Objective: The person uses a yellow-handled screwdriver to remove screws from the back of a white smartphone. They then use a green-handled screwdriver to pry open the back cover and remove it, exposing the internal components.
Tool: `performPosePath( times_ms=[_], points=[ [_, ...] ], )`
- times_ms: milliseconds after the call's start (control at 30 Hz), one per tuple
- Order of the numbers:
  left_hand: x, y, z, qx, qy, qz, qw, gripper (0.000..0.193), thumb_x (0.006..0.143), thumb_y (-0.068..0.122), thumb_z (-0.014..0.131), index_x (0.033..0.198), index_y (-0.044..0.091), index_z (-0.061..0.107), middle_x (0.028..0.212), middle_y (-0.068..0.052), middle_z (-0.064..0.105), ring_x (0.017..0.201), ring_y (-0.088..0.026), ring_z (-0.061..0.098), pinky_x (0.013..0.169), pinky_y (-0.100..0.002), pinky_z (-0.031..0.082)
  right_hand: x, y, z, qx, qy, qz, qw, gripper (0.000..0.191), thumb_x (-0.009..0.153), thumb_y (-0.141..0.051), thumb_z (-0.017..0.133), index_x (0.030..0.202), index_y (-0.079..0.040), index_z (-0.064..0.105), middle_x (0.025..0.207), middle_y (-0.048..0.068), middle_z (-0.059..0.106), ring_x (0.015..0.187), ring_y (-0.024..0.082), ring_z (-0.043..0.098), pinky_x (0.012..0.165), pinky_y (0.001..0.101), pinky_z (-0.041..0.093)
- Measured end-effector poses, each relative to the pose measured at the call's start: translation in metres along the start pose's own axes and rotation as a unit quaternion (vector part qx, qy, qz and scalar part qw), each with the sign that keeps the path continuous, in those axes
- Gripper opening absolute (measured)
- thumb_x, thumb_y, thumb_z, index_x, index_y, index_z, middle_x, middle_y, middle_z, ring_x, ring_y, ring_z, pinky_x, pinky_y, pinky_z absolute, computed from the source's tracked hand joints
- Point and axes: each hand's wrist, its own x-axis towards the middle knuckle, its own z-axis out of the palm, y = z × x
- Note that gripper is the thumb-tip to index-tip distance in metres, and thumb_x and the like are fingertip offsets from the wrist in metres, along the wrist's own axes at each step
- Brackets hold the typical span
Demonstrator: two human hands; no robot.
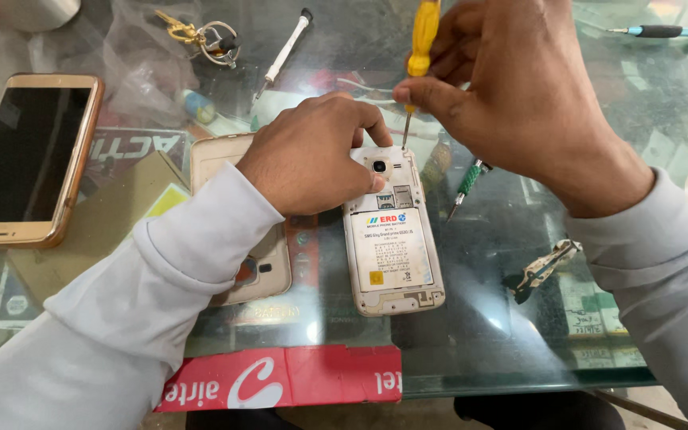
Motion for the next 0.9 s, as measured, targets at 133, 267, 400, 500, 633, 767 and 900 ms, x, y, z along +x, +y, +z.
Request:
performPosePath(
  times_ms=[133,267,400,500,633,767,900],
  points=[
    [0.001,-0.001,-0.001,0.002,-0.006,-0.006,1.0,0.044,0.068,0.032,0.086,0.109,0.019,0.075,0.104,-0.007,0.072,0.101,-0.026,0.07,0.086,-0.042,0.054,-0.002,0.003,-0.005,0.142,-0.039,-0.026,0.989,0.061,0.096,0.01,0.062,0.144,0.009,0.024,0.119,0.018,0.072,0.11,0.027,0.078,0.094,0.0354,0.062],
    [0.002,-0.001,0.001,-0.002,0.004,0.015,1.0,0.043,0.069,0.032,0.085,0.108,0.017,0.075,0.104,-0.008,0.072,0.101,-0.027,0.07,0.085,-0.043,0.053,-0.001,0.013,-0.001,0.035,-0.006,-0.095,0.995,0.07,0.099,0.004,0.081,0.139,0.005,0.024,0.114,0.023,0.072,0.101,0.031,0.076,0.089,0.0384,0.065],
    [0.002,-0.002,0.001,-0.002,0.003,0.009,1.0,0.043,0.069,0.033,0.086,0.108,0.018,0.075,0.105,-0.008,0.072,0.101,-0.027,0.069,0.085,-0.043,0.053,0.001,0.011,0.002,0.012,0.008,-0.138,0.99,0.067,0.099,0.007,0.08,0.135,0.002,0.024,0.109,0.022,0.071,0.1,0.031,0.076,0.088,0.0383,0.064],
    [0.003,-0.002,0.0,0.002,0.003,0.012,1.0,0.044,0.068,0.034,0.086,0.108,0.018,0.075,0.105,-0.008,0.072,0.102,-0.027,0.069,0.086,-0.043,0.053,0.0,0.004,-0.003,0.135,-0.06,-0.056,0.987,0.064,0.097,0.015,0.068,0.141,-0.002,0.025,0.11,0.019,0.07,0.103,0.027,0.076,0.088,0.0364,0.064],
    [0.001,-0.001,0.0,-0.006,0.0,0.001,1.0,0.042,0.069,0.033,0.085,0.107,0.018,0.075,0.106,-0.007,0.072,0.104,-0.026,0.07,0.087,-0.043,0.053,0.002,0.001,-0.009,0.21,-0.132,-0.043,0.968,0.063,0.1,0.021,0.057,0.148,-0.006,0.026,0.117,0.018,0.07,0.118,0.025,0.075,0.104,0.0358,0.064],
    [0.0,0.0,0.001,-0.006,0.003,-0.001,1.0,0.044,0.068,0.033,0.085,0.108,0.019,0.075,0.106,-0.008,0.072,0.102,-0.027,0.07,0.087,-0.042,0.053,0.0,-0.001,0.001,0.222,-0.081,-0.033,0.971,0.068,0.101,0.01,0.064,0.149,-0.007,0.018,0.107,0.009,0.069,0.103,0.018,0.073,0.094,0.0296,0.062],
    [0.002,-0.002,-0.001,-0.003,0.003,-0.001,1.0,0.041,0.069,0.034,0.084,0.107,0.019,0.075,0.106,-0.008,0.072,0.103,-0.027,0.07,0.088,-0.043,0.053,0.001,-0.003,0.013,0.077,-0.009,-0.044,0.996,0.068,0.093,-0.003,0.086,0.138,-0.005,0.035,0.091,0.015,0.069,0.082,0.023,0.075,0.072,0.033,0.061]
  ],
)
